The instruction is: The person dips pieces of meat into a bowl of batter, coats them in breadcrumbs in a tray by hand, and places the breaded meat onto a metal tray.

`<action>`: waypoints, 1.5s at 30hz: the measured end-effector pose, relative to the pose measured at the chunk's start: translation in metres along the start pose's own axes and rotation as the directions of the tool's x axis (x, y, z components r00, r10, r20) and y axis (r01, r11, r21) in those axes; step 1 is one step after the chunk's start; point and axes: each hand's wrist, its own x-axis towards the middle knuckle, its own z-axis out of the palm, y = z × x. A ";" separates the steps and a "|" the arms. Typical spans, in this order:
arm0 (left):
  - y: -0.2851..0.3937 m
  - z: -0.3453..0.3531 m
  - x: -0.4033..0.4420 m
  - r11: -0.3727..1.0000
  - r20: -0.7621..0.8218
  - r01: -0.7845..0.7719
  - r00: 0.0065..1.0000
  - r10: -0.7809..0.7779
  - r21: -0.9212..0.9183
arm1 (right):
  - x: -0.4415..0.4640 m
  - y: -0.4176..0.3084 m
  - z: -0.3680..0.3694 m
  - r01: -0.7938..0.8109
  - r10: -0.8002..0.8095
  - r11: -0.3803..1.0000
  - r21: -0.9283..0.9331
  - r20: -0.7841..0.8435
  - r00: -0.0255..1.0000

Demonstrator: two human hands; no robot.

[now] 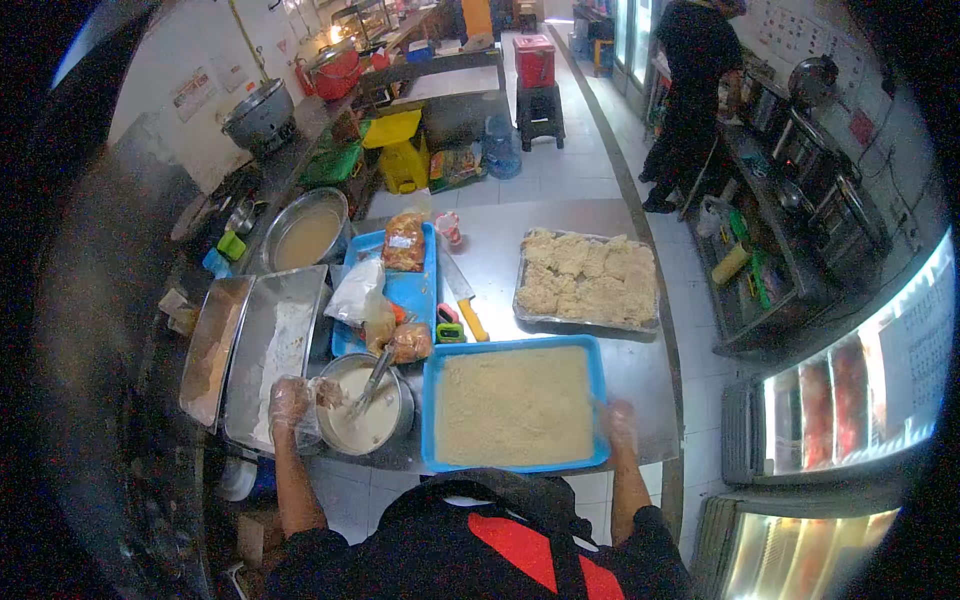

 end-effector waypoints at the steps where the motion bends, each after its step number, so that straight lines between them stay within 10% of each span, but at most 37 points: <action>1: 0.003 0.001 0.000 1.000 -0.025 0.005 1.000 -0.006 -0.030 | 0.000 -0.005 -0.011 -0.004 0.005 1.000 0.011 -0.116 0.993; 2: 0.002 0.001 -0.001 0.998 -0.048 0.013 0.999 -0.016 -0.059 | 0.000 -0.012 -0.023 -0.004 0.009 1.000 0.024 -0.226 0.974; 7: -0.005 -0.005 -0.008 0.992 -0.096 -0.122 0.988 0.124 0.029 | -0.041 -0.118 -0.100 0.089 -0.025 0.962 -0.259 0.241 0.970; 11: -0.013 0.015 -0.006 0.966 -0.252 -0.188 0.940 0.229 0.177 | -0.009 -0.077 -0.047 -0.041 0.043 0.998 0.044 -0.047 0.998; 12: 0.012 -0.010 -0.015 0.986 -0.199 -0.161 0.966 0.166 0.038 | -0.001 -0.009 0.015 0.048 -0.048 0.999 -0.003 -0.177 0.983; 13: 0.042 -0.036 -0.013 0.988 -0.116 -0.120 0.987 0.108 -0.094 | -0.001 0.024 0.039 0.281 -0.438 0.783 -0.554 -0.170 0.883; 14: 0.053 -0.033 -0.008 0.974 -0.113 -0.146 0.985 0.127 -0.172 | 0.001 0.039 0.045 0.338 -0.503 0.753 -0.564 -0.163 0.849; 17: 0.110 -0.038 -0.001 0.907 -0.190 -0.359 0.928 0.321 -0.220 | 0.010 0.042 0.046 0.459 -0.525 0.845 -0.274 -0.270 0.807; 21: 0.191 -0.003 -0.020 0.700 -0.241 -0.406 0.913 0.328 -0.587 | -0.016 -0.004 0.017 0.207 -0.540 0.378 -0.902 -0.034 0.841; 25: 0.226 0.077 -0.054 0.836 0.188 -0.411 0.847 0.498 -0.362 | -0.032 -0.122 -0.042 0.198 -0.228 0.970 -0.142 -0.239 0.944; 28: 0.220 0.083 -0.072 0.681 -0.047 -0.506 0.819 0.572 -0.530 | -0.049 -0.152 -0.035 0.349 -0.358 0.923 -0.165 -0.028 0.933; 31: 0.194 0.044 -0.082 0.729 0.125 -0.032 0.979 0.160 -0.684 | -0.040 -0.146 -0.020 0.347 -0.337 0.913 -0.215 0.086 0.938; 33: 0.148 0.069 -0.076 0.591 -0.188 -0.146 0.982 -0.009 -0.793 | -0.022 -0.140 0.005 0.234 -0.236 0.967 -0.098 -0.006 0.972; 35: 0.083 0.097 -0.077 0.526 -0.145 -0.015 0.968 -0.207 -0.851 | -0.022 -0.132 0.031 0.107 -0.106 0.994 0.035 -0.019 0.994; 37: 0.050 0.111 -0.076 0.679 -0.323 -0.074 0.913 -0.248 -0.731 | -0.018 -0.146 0.058 -0.023 0.016 0.983 0.182 0.040 0.999; 41: 0.025 0.125 -0.078 0.859 -0.447 -0.044 0.867 -0.221 -0.510 | 0.000 -0.171 0.038 -0.030 -0.265 0.807 0.589 0.408 0.874; 45: 0.022 0.146 -0.079 0.786 -0.344 0.012 0.895 -0.284 -0.619 | -0.023 -0.186 0.028 0.322 -0.352 0.911 0.256 0.077 0.933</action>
